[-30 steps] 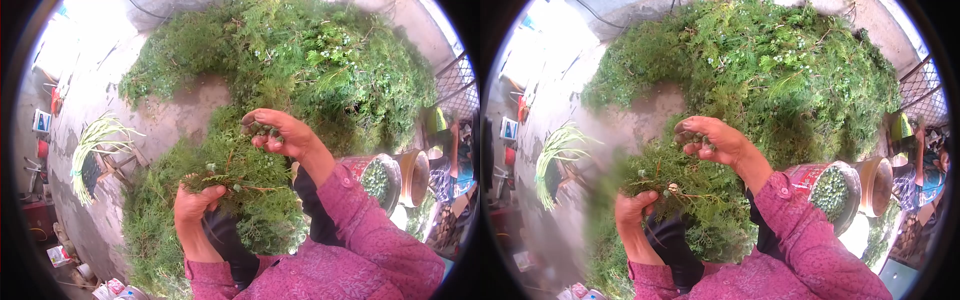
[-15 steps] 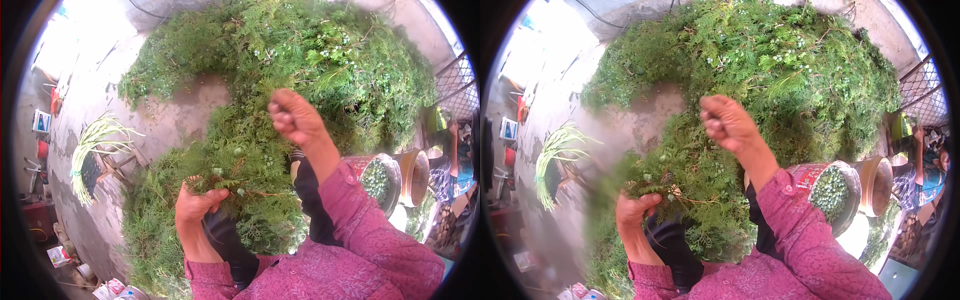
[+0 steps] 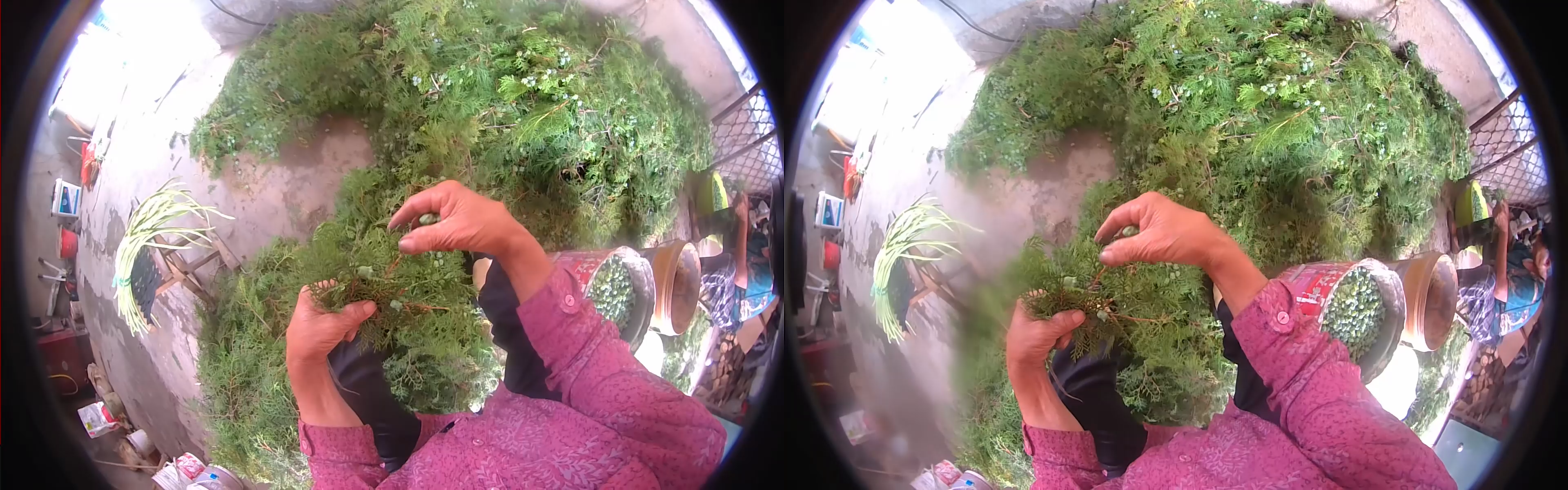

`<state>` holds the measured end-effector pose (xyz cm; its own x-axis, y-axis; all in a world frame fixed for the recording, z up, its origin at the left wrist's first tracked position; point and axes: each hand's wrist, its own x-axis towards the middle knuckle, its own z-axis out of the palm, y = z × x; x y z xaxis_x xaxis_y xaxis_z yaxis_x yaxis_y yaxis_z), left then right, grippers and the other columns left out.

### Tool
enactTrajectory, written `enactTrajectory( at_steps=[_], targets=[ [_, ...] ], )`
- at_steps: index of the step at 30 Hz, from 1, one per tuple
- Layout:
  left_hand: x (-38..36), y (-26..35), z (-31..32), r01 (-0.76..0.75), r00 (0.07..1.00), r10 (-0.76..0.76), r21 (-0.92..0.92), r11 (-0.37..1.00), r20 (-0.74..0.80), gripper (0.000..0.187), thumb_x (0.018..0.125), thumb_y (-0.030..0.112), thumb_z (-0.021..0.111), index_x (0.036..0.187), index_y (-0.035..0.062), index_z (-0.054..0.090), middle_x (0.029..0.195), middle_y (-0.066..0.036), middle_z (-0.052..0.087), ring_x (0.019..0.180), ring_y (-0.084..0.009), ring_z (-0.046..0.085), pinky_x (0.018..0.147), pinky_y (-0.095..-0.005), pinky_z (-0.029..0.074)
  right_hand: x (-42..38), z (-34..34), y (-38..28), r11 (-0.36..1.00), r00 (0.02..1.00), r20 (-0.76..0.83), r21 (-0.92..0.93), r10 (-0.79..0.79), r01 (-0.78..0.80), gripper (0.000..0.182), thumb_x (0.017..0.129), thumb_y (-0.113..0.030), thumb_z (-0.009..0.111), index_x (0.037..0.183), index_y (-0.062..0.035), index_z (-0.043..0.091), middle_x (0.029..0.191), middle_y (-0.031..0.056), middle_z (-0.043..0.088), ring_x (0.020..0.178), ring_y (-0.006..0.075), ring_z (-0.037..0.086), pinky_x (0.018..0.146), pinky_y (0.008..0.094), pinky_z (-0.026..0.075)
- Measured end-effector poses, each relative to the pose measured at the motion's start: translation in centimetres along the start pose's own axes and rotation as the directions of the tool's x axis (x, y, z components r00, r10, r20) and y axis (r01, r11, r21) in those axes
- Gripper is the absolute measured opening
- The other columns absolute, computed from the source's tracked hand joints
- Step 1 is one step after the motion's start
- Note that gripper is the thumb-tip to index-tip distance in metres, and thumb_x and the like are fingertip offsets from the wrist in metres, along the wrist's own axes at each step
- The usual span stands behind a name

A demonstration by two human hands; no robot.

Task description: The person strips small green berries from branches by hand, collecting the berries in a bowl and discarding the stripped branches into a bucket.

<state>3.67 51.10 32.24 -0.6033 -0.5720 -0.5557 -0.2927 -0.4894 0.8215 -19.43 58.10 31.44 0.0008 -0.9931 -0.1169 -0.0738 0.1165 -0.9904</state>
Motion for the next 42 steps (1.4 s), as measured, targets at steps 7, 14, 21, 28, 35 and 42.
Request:
enactTrajectory(
  at_steps=[7, 14, 21, 28, 35, 42],
  targets=[
    [-0.1, 0.4, 0.2, -0.008, 1.000, 0.007, -0.006, 1.000, -0.004, 0.024, 0.067, -0.003, 0.071, 0.087, 0.0020, 0.058, 0.061, -0.002, 0.056, 0.042, -0.0071, 0.045, 0.036, -0.0212, 0.034, -0.1, 0.1, 0.5, 0.999, 0.998, 0.053, -0.005, 0.040, -0.040, 0.025, 0.074, -0.024, 0.068, 0.083, -0.0005, 0.063, 0.073, 0.0007, 0.058, 0.068, 0.0093, 0.052, 0.062, 0.0260, 0.042],
    [-0.5, 0.4, -0.3, -0.012, 1.000, 0.012, -0.060, 0.998, -0.006, 0.027, 0.063, -0.005, 0.072, 0.086, 0.0025, 0.059, 0.061, -0.002, 0.056, 0.042, -0.0083, 0.045, 0.036, -0.0219, 0.033, -0.6, -1.9, 0.7, 0.713, 0.974, -0.125, 0.699, 0.187, -0.047, 0.014, 0.081, -0.014, 0.057, 0.091, -0.0048, 0.058, 0.077, 0.0036, 0.060, 0.050, 0.0044, 0.050, 0.039, 0.0142, 0.033],
    [-0.8, 0.8, 0.1, -0.021, 1.000, 0.023, -0.099, 0.995, 0.019, 0.027, 0.062, -0.005, 0.073, 0.084, 0.0015, 0.059, 0.064, -0.004, 0.058, 0.042, -0.0091, 0.045, 0.036, -0.0220, 0.033, -0.1, 0.7, 1.3, 0.741, 0.945, 0.254, 0.590, 0.207, -0.321, 0.023, 0.083, -0.013, 0.055, 0.105, -0.0046, 0.055, 0.086, 0.0014, 0.060, 0.059, 0.0048, 0.055, 0.038, 0.0151, 0.035],
    [-1.3, -0.4, 2.7, -0.075, 0.997, 0.078, -0.100, 0.992, 0.028, 0.024, 0.066, -0.004, 0.070, 0.086, 0.0028, 0.058, 0.063, -0.003, 0.057, 0.040, -0.0084, 0.046, 0.035, -0.0211, 0.033, -3.3, 3.8, 1.2, 0.682, 0.993, 0.101, 0.723, 0.055, -0.111, 0.019, 0.087, -0.019, 0.055, 0.098, -0.0036, 0.058, 0.083, 0.0004, 0.062, 0.069, 0.0061, 0.057, 0.059, 0.0210, 0.048],
    [-8.9, -3.5, 7.6, 0.014, 0.983, 0.009, -0.127, 0.992, 0.182, 0.028, 0.067, -0.001, 0.071, 0.091, 0.0045, 0.057, 0.063, -0.002, 0.057, 0.039, -0.0079, 0.045, 0.032, -0.0209, 0.032, -13.9, 5.6, -1.1, 0.633, 0.974, -0.068, 0.769, 0.218, -0.088, 0.010, 0.082, -0.010, 0.059, 0.090, -0.0054, 0.060, 0.078, 0.0004, 0.061, 0.069, 0.0073, 0.057, 0.062, 0.0222, 0.046],
    [-16.6, -5.4, 11.5, -0.073, 0.989, 0.107, -0.292, 0.954, 0.101, 0.028, 0.069, 0.000, 0.069, 0.093, 0.0024, 0.056, 0.070, -0.006, 0.058, 0.039, -0.0110, 0.046, 0.031, -0.0221, 0.033, -23.7, 2.1, -4.0, 0.757, 0.617, -0.754, 0.535, 0.226, 0.376, 0.008, 0.080, -0.011, 0.062, 0.083, -0.0065, 0.056, 0.060, 0.0004, 0.052, 0.040, 0.0053, 0.044, 0.031, 0.0169, 0.031]
  ],
)
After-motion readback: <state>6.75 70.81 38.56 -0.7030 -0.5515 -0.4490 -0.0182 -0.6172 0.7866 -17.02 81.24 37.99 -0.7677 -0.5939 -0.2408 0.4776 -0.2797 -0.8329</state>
